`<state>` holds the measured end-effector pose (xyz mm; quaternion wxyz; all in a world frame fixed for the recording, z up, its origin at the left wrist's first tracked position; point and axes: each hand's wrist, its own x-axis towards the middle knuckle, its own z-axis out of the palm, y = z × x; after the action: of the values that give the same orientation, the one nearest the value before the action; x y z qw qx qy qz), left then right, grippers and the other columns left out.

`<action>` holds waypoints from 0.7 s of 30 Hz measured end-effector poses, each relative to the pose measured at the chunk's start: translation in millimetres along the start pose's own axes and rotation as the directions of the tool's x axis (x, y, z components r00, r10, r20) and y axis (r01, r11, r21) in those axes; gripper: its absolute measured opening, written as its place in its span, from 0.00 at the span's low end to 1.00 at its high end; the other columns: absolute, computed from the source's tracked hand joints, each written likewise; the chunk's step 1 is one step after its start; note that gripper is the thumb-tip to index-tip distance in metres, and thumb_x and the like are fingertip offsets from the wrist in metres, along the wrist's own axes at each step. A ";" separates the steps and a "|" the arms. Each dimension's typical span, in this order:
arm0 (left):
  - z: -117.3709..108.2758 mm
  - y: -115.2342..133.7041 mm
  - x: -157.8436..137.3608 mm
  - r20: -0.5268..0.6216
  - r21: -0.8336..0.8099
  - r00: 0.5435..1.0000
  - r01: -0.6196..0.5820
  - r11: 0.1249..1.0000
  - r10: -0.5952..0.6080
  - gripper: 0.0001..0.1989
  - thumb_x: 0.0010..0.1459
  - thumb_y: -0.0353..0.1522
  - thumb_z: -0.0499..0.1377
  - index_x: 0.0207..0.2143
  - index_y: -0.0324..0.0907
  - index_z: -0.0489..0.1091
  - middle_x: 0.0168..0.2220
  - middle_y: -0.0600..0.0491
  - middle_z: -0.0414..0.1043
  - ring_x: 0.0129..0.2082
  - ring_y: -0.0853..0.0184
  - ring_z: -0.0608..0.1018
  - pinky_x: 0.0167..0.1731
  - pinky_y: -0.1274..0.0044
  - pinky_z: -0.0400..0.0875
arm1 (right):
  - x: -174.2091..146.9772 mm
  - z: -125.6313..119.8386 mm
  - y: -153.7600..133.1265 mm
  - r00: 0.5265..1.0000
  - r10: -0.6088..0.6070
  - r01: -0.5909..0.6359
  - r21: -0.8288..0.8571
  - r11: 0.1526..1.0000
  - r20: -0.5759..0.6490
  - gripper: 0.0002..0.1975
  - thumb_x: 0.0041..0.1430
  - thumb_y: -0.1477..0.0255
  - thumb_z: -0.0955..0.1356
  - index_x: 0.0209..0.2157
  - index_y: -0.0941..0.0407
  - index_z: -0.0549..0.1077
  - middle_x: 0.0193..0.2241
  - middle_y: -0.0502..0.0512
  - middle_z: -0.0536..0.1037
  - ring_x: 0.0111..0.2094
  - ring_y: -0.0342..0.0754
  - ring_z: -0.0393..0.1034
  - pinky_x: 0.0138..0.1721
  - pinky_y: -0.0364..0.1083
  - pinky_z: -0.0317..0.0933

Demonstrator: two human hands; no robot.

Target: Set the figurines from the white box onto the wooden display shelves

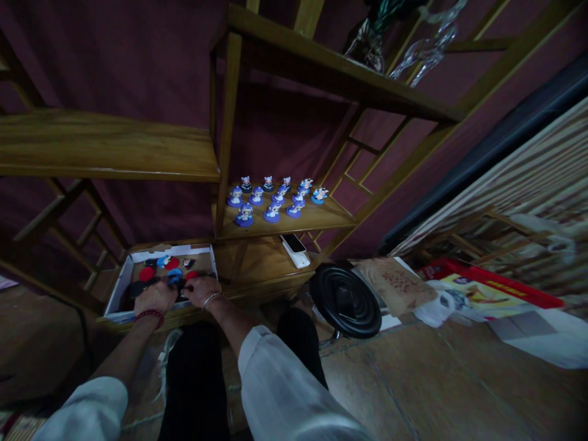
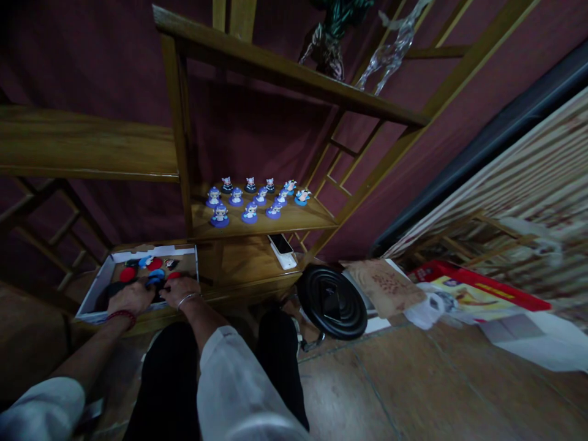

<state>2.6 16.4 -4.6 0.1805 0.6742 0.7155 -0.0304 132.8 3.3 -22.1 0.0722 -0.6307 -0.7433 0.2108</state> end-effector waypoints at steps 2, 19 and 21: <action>0.8 -0.1 0.8 -0.002 -0.001 1.000 0.004 1.000 -0.004 0.23 0.50 0.40 0.43 0.44 0.40 0.66 0.40 0.39 0.71 0.39 0.51 0.73 0.34 0.67 0.65 | 0.9 1.1 0.8 1.000 0.006 -0.006 0.002 1.000 -0.004 0.18 0.51 0.56 0.59 0.39 0.47 0.72 0.38 0.48 0.75 0.38 0.46 0.69 0.37 0.44 0.62; -2.1 2.1 13.6 0.063 -0.008 0.998 0.012 1.000 -0.011 0.24 0.49 0.40 0.45 0.46 0.41 0.65 0.41 0.39 0.71 0.40 0.51 0.73 0.36 0.67 0.65 | 11.3 -6.2 1.6 0.998 -0.019 0.021 -0.035 0.999 0.057 0.15 0.52 0.66 0.59 0.38 0.49 0.72 0.39 0.48 0.75 0.40 0.46 0.68 0.39 0.43 0.62; -2.4 2.4 15.0 0.077 0.006 0.997 0.016 1.000 -0.016 0.24 0.49 0.39 0.45 0.47 0.41 0.64 0.41 0.39 0.70 0.41 0.51 0.73 0.36 0.66 0.65 | 13.7 -8.8 0.1 0.993 -0.021 0.027 -0.049 0.998 0.113 0.14 0.51 0.70 0.60 0.36 0.52 0.73 0.39 0.50 0.75 0.40 0.47 0.68 0.39 0.43 0.62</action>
<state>4.0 31.6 -6.4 0.2057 0.6673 0.7133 -0.0598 133.5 18.5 -16.3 0.0166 -0.6106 -0.7588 0.2263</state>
